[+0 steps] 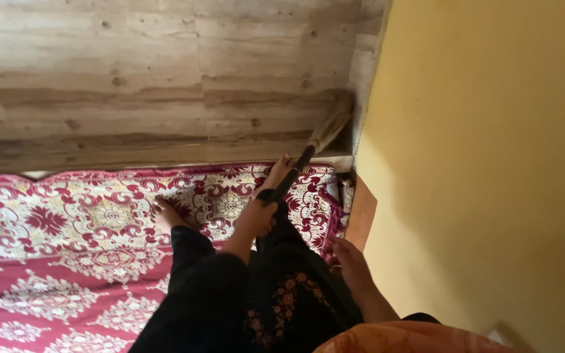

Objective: Sweeping the floor and decorative rugs using a handheld broom and a dustpan.

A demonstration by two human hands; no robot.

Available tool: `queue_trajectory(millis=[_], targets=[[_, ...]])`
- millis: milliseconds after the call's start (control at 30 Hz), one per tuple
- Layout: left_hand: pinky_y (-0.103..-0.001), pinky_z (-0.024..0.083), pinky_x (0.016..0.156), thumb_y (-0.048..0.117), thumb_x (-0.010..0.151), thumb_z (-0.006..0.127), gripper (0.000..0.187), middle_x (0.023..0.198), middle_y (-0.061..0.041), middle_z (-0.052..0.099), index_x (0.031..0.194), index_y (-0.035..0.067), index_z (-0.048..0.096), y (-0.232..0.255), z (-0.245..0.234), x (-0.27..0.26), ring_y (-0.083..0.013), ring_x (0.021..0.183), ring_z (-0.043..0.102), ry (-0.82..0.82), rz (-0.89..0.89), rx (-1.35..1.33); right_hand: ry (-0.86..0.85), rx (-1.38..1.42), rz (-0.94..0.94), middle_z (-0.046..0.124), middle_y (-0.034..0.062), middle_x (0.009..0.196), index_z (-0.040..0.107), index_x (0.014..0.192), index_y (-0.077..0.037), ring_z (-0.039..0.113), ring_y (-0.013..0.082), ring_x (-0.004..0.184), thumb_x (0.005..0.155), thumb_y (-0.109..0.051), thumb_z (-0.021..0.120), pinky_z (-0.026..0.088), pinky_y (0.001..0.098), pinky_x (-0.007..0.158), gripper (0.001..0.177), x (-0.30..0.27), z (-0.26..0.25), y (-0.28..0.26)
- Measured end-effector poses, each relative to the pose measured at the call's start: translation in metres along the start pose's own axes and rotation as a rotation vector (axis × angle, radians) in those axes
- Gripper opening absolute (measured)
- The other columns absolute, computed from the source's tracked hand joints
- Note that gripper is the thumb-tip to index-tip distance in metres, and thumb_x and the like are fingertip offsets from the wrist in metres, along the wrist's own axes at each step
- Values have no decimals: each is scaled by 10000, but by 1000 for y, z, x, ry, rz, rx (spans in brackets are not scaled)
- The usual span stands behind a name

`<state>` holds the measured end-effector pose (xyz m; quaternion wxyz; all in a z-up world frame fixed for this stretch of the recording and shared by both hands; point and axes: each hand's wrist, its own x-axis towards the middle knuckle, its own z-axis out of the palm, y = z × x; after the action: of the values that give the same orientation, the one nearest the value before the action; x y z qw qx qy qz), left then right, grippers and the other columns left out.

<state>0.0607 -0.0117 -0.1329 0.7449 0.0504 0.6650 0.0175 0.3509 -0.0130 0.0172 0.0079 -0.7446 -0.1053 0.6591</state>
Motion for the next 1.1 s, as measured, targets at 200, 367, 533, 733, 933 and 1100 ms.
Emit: queue_trajectory(millis=[200, 367, 533, 733, 933, 1100], targets=[[-519, 603, 796, 371, 1021, 462, 391, 1040, -166, 736, 1151, 90, 701, -72, -177, 22, -365, 899, 740, 170, 226, 963, 18, -75, 2, 738, 60, 1013, 658, 1341, -116, 641, 133, 770, 1033, -266, 529, 546, 291, 687, 366, 4, -17, -14], [-401, 490, 587, 476, 1089, 575, 543, 774, -186, 739, 1194, -37, 721, -159, -355, -102, -272, 673, 684, 699, -100, 351, -3, -72, -16, 726, 56, 983, 640, 1337, -98, 657, 144, 778, 1025, -250, 530, 538, 297, 669, 364, 19, -15, -6], [-455, 513, 592, 414, 1114, 488, 454, 954, -210, 724, 1460, 126, 551, -121, -290, -146, -349, 733, 687, 983, -2, 406, -63, -48, -45, 707, 35, 975, 642, 1366, -103, 619, 128, 771, 1019, -252, 549, 525, 296, 672, 389, 18, 2, -27], [-560, 531, 632, 333, 1026, 425, 541, 894, -262, 692, 1567, 341, 416, -30, -110, -131, -457, 749, 683, 633, 196, 335, -43, -131, -56, 719, 37, 1005, 638, 1369, -111, 643, 128, 784, 1003, -294, 561, 556, 289, 708, 417, 8, 0, -56], [-495, 571, 717, 386, 975, 667, 498, 990, -187, 728, 1432, 237, 540, 40, -92, -48, -375, 878, 700, 521, 370, 183, -4, -176, -101, 719, 62, 1061, 630, 1377, -99, 634, 137, 795, 1006, -329, 558, 540, 303, 700, 443, 27, -36, -80], [-432, 576, 529, 322, 912, 723, 585, 860, -108, 689, 1379, 125, 431, -20, -240, -9, -209, 684, 711, 478, -56, -557, -12, -244, -158, 719, 55, 1076, 624, 1372, -102, 629, 133, 798, 1015, -317, 549, 536, 295, 692, 423, 55, -62, -118]])
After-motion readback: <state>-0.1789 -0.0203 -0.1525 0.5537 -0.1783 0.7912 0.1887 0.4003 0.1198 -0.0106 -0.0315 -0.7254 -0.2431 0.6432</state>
